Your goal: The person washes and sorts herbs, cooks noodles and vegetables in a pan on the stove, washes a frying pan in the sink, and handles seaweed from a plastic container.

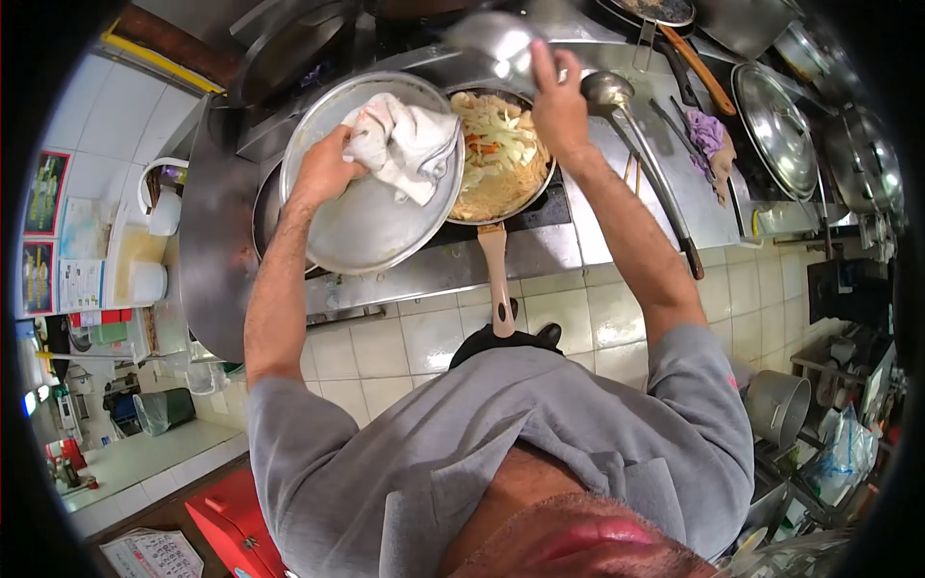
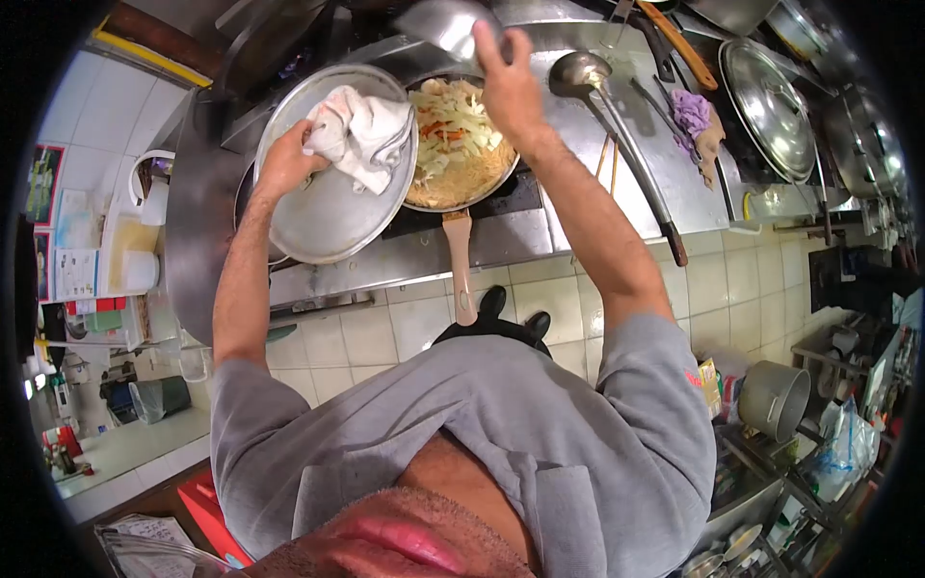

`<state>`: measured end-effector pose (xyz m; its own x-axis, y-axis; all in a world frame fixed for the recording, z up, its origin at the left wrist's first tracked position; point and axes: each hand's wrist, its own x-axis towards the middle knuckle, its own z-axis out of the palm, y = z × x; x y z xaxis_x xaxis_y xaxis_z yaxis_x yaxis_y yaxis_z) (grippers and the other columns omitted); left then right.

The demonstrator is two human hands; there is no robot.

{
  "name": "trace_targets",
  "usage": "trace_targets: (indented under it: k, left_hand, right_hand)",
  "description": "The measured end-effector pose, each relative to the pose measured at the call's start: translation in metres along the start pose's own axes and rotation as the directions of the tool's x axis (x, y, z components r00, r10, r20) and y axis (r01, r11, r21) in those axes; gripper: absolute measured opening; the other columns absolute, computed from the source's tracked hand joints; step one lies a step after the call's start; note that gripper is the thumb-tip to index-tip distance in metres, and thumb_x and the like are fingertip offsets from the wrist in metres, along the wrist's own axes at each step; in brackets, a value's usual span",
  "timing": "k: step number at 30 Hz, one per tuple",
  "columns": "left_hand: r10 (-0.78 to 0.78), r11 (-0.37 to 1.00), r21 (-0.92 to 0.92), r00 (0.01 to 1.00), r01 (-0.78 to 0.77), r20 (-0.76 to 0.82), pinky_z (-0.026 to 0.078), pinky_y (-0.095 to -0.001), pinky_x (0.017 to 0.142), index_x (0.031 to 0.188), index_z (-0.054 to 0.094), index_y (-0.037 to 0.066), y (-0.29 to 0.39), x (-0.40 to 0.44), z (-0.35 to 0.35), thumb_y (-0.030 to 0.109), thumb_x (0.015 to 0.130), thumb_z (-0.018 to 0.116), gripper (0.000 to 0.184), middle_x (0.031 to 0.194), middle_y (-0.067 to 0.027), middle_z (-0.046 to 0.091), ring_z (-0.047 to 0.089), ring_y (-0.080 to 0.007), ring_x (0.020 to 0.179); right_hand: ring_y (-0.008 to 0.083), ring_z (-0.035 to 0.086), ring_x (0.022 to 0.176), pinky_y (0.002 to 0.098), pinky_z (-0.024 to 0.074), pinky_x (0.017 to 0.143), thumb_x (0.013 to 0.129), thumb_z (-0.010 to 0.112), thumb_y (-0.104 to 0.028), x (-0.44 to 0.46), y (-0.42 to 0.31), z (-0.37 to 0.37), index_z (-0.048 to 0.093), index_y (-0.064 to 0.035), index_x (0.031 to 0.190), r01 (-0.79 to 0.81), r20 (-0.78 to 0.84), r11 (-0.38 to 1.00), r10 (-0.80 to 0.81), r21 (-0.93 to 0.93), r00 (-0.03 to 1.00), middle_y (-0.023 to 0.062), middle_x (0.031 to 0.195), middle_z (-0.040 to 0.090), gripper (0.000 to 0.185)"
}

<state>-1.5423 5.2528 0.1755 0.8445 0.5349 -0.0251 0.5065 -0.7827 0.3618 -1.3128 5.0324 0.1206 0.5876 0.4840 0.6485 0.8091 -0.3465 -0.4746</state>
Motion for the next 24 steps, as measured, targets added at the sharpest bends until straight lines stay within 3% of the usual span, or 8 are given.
trace_targets:
  k: [4,5,6,10,12,14,22,24]
  left_hand:
    - [0.067,0.998,-0.019,0.998,-0.067,-0.004,0.044,-0.0367,0.082,0.108,0.052,0.005,0.026,0.029,0.028,0.016,0.061,0.071,0.052,0.102,-0.0173,0.060,0.057,-0.0315,0.097]
    - [0.105,0.994,-0.026,0.994,-0.105,-0.014,0.044,-0.0374,0.082,0.108,0.052,0.005,0.033,0.039,0.040,0.017,0.061,0.071,0.052,0.101,-0.0168,0.061,0.057,-0.0316,0.096]
    - [0.143,0.989,-0.032,0.989,-0.143,-0.025,0.044,-0.0380,0.081,0.107,0.053,0.005,0.041,0.050,0.050,0.017,0.061,0.072,0.051,0.100,-0.0162,0.061,0.057,-0.0318,0.095]
    - [0.152,0.988,-0.048,0.984,-0.148,0.091,0.045,-0.0391,0.080,0.105,0.055,0.007,0.078,0.090,0.098,0.017,0.061,0.072,0.049,0.099,-0.0146,0.061,0.057,-0.0317,0.094]
    - [0.187,0.981,0.029,0.973,-0.192,0.133,0.045,-0.0389,0.080,0.102,0.057,0.010,0.078,0.105,0.137,0.016,0.060,0.072,0.045,0.099,-0.0136,0.062,0.057,-0.0311,0.094]
    - [0.170,0.983,0.055,0.980,-0.177,0.104,0.046,-0.0381,0.080,0.101,0.060,0.013,0.085,0.112,0.149,0.014,0.058,0.072,0.045,0.099,-0.0128,0.062,0.058,-0.0304,0.093]
    - [0.080,0.997,-0.031,0.973,-0.075,0.215,0.045,-0.0355,0.084,0.108,0.059,0.014,0.116,0.110,0.145,0.013,0.055,0.072,0.055,0.099,-0.0149,0.061,0.058,-0.0275,0.095]
    - [0.162,0.983,0.070,0.981,-0.170,0.110,0.043,-0.0368,0.087,0.114,0.056,0.014,0.112,0.101,0.150,0.016,0.059,0.073,0.058,0.110,-0.0164,0.055,0.055,-0.0295,0.100]
  right_hand:
    - [0.0274,0.059,0.069,0.0329,0.0533,0.053,0.073,0.043,0.009,-0.005,0.025,-0.042,0.026,-0.0165,0.136,0.018,-0.340,0.989,-0.067,-0.146,0.938,0.0210,0.112,0.043,0.070]
    - [0.0270,0.059,0.067,0.0319,0.0517,0.049,0.072,0.041,0.009,-0.017,0.028,-0.058,0.027,-0.0118,0.134,-0.211,-0.235,0.945,0.271,0.251,0.934,0.0202,0.107,0.046,0.066]
    - [0.0267,0.059,0.064,0.0310,0.0500,0.045,0.072,0.039,0.008,-0.030,0.022,-0.078,0.028,-0.0070,0.132,-0.428,-0.012,0.698,0.530,0.574,0.848,0.0194,0.103,0.049,0.063]
    - [0.0210,0.054,0.050,0.0273,0.0422,0.034,0.069,0.038,0.007,-0.094,0.069,-0.106,0.037,0.0015,0.113,-0.607,0.109,0.345,0.803,0.716,0.586,0.0172,0.084,0.053,0.044]
    - [0.0196,0.050,0.041,0.0269,0.0403,0.033,0.068,0.038,0.006,-0.121,0.075,-0.129,0.036,0.0027,0.111,-0.641,0.239,0.209,0.808,0.738,0.538,0.0164,0.077,0.053,0.043]
    - [0.0200,0.048,0.038,0.0269,0.0395,0.032,0.069,0.038,0.006,-0.143,0.090,-0.140,0.036,0.0033,0.111,-0.683,0.233,0.173,0.858,0.709,0.458,0.0161,0.070,0.053,0.042]
    - [0.0205,0.052,0.041,0.0258,0.0427,0.031,0.072,0.035,0.006,-0.166,0.185,-0.189,0.035,0.0030,0.117,-0.595,0.206,0.118,0.870,0.795,0.448,0.0168,0.074,0.055,0.044]
    - [0.0265,0.061,0.066,0.0297,0.0539,0.046,0.074,0.037,0.005,-0.152,0.204,-0.179,0.036,0.0024,0.116,-0.622,0.098,0.181,0.917,0.761,0.387,0.0193,0.092,0.056,0.042]
